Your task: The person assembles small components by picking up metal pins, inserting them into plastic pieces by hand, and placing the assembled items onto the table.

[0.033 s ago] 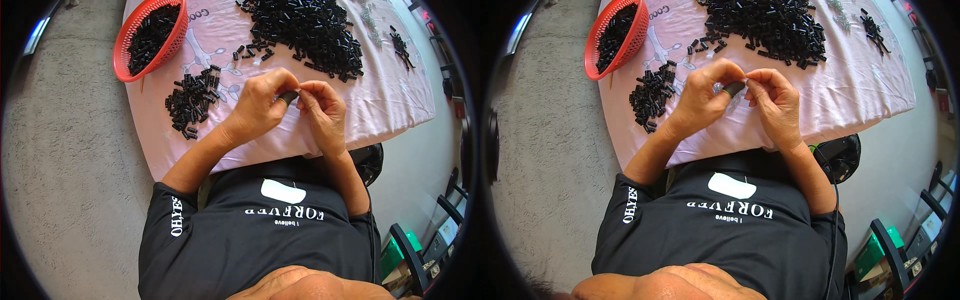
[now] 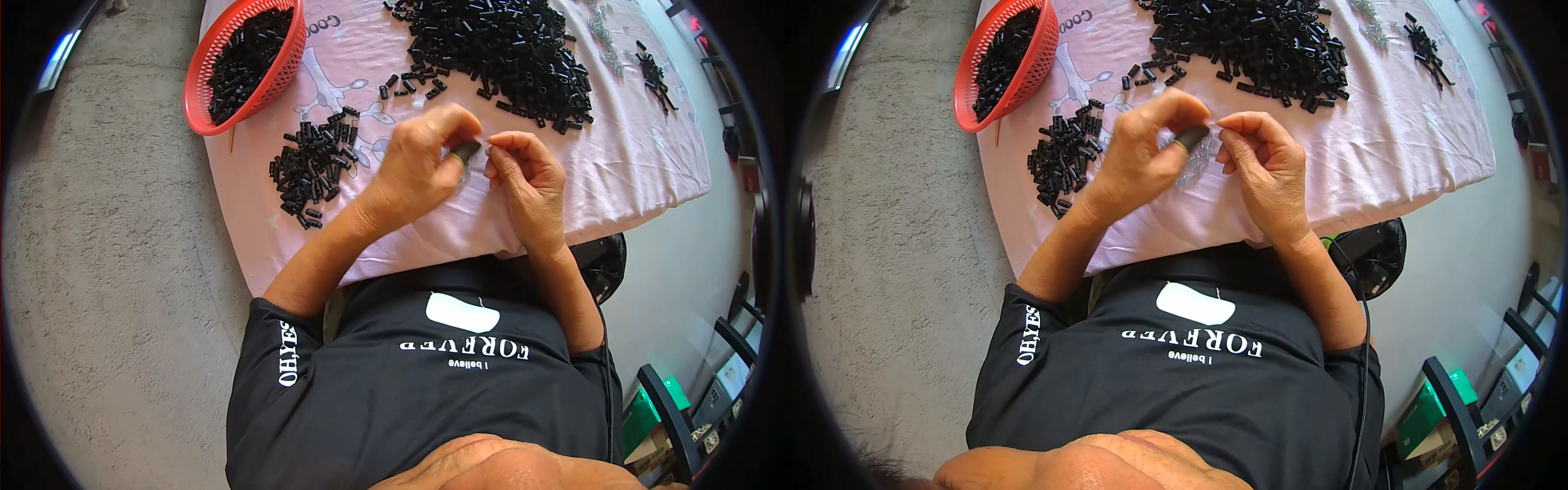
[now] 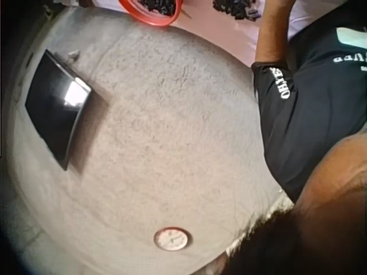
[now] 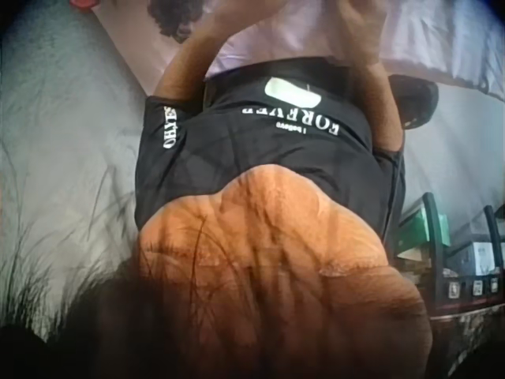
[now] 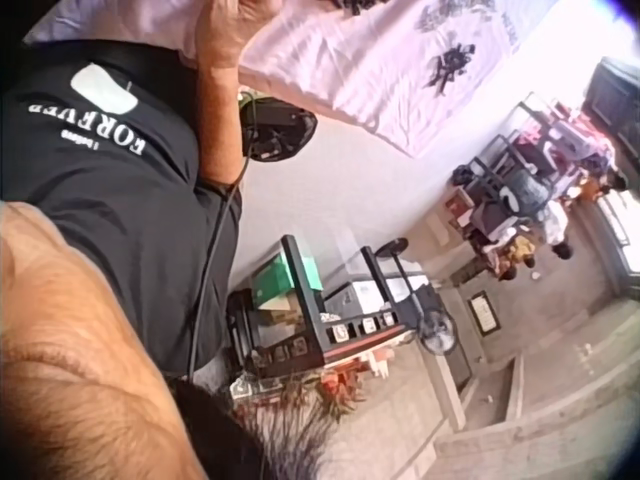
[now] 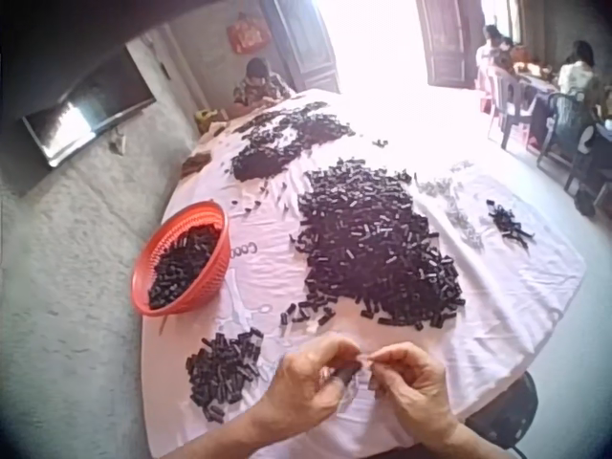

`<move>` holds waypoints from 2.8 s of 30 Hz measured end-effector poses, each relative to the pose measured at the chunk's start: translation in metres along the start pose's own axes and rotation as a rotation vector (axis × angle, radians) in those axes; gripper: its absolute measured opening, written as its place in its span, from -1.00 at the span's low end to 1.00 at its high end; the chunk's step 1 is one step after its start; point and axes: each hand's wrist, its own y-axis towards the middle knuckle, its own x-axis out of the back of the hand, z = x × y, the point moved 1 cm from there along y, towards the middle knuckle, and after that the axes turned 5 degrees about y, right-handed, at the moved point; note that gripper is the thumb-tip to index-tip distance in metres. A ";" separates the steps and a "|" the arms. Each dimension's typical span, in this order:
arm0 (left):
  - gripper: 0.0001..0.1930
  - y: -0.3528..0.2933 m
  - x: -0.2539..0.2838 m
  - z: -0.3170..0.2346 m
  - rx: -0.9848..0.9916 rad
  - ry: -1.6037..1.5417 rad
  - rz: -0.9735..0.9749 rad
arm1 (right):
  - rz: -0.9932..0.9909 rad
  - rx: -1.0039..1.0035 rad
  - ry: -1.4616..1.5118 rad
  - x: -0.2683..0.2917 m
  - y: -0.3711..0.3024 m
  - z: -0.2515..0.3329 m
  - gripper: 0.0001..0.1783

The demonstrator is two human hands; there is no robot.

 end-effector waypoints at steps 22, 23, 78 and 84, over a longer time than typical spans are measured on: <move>-0.78 0.019 0.025 0.024 -0.041 0.472 -0.003 | -0.034 0.165 -0.146 -0.005 -0.001 -0.003 -0.90; -0.78 0.017 0.025 0.022 -0.021 0.379 0.012 | -0.040 0.167 -0.159 -0.005 -0.001 -0.002 -0.89; -0.86 0.011 -0.006 -0.017 -0.037 0.035 0.032 | -0.030 0.065 0.099 0.006 -0.003 0.005 -0.86; -0.87 0.009 -0.005 -0.019 -0.053 0.062 0.032 | -0.023 0.053 0.060 0.006 -0.003 0.006 -0.84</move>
